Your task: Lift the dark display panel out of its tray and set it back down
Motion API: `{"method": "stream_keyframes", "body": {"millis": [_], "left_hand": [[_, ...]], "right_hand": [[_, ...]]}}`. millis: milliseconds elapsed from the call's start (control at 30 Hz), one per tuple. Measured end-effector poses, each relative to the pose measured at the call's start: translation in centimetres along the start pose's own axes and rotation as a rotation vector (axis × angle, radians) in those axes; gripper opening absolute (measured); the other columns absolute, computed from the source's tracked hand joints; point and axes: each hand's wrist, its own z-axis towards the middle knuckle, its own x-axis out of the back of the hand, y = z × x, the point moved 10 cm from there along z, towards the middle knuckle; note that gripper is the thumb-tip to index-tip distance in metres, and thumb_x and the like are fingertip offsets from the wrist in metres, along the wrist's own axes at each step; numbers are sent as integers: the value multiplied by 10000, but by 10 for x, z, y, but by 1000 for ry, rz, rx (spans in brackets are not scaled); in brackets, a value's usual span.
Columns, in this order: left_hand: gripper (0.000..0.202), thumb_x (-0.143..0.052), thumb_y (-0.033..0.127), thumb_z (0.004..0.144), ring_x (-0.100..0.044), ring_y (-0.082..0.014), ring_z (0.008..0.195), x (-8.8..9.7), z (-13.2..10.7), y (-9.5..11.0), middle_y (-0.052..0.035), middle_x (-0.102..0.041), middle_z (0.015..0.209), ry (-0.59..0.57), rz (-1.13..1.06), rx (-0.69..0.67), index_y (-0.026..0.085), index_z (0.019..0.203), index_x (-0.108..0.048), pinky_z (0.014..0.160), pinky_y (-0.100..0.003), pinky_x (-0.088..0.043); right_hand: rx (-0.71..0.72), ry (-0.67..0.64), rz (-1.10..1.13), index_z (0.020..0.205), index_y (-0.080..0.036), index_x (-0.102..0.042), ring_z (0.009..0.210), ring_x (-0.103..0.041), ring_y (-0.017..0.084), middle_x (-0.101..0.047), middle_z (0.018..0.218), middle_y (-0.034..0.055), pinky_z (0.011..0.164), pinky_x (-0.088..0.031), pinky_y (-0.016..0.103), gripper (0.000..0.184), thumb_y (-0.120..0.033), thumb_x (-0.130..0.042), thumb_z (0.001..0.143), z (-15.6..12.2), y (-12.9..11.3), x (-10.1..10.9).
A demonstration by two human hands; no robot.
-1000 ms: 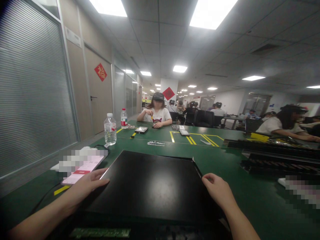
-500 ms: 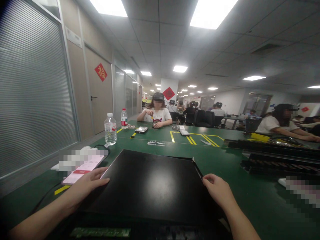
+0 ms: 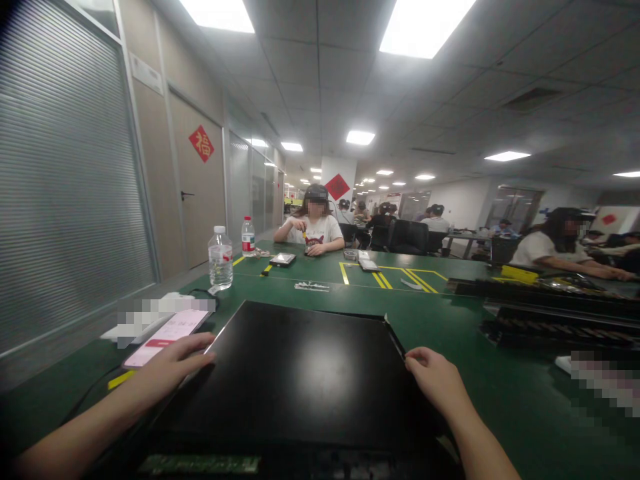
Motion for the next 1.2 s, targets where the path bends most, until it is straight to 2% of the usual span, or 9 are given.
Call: {"method": "stream_keyframes", "body": {"millis": [300,433,600,667,767,833,967,1067,1200], "left_hand": [[384,-629,381,619,-460,-283,1163,0,3,-7,-118,-524,1234,7,79,9,150,926,-644,977,-349,-346],[208,-650,343,597,-485,-298,1124,2,1,-2,-56,-629,1077,24,66,-2,207,753,-675,959,-357,-361],[167,-594,356,660,-563,-293,977,-12,-4,8,-44,-664,891,-92,105,-49,201,667,-656,895,-374,-407],[206,-584,364,671,-569,-294,968,-15,-5,7,-53,-661,896,-107,106,-32,195,759,-663,891,-389,-407],[406,-584,374,670,-504,-293,1089,-14,-2,1,-87,-593,1097,-85,96,-23,186,1029,-598,940,-408,-368],[468,-574,394,676,-450,-284,1153,-13,-1,2,-99,-506,1218,-95,138,-96,187,1095,-556,965,-405,-348],[436,-565,412,696,-415,-279,1168,-12,-6,15,-90,-480,1238,-124,387,-336,233,1093,-565,1002,-424,-290],[485,-589,402,687,-416,-278,1168,-17,-16,24,-76,-451,1281,-238,438,-411,269,1151,-538,1001,-405,-297],[552,-649,355,644,-391,-272,1205,-30,-30,25,-40,-442,1319,-446,409,-403,312,1180,-522,1020,-384,-281]], "right_hand": [[-9,-18,47,783,-242,-663,764,-612,191,-703,752,-6,643,-401,266,246,-340,-467,673,4,5,-7],[-11,-30,116,785,-229,-662,750,-618,188,-707,748,5,625,-406,260,255,-353,-470,672,7,8,-11],[-7,-36,147,768,-224,-659,754,-619,183,-703,747,9,641,-409,256,258,-377,-472,677,7,10,-11],[-6,-37,143,765,-226,-659,752,-619,184,-701,741,9,640,-408,256,260,-383,-471,678,6,9,-10],[-9,-28,125,771,-226,-660,754,-618,189,-702,744,11,638,-405,262,263,-381,-469,678,5,9,-10],[-11,-20,103,767,-229,-660,763,-618,190,-703,748,9,642,-404,264,262,-380,-464,681,5,8,-10],[-17,0,78,761,-234,-656,766,-622,192,-704,750,7,637,-407,264,255,-375,-458,686,3,6,-9],[-26,9,84,769,-234,-652,762,-624,195,-706,748,9,627,-409,266,252,-367,-456,686,1,6,-8],[-39,-2,79,781,-235,-651,772,-621,190,-707,763,3,636,-406,266,259,-363,-445,689,2,7,-9]]}}
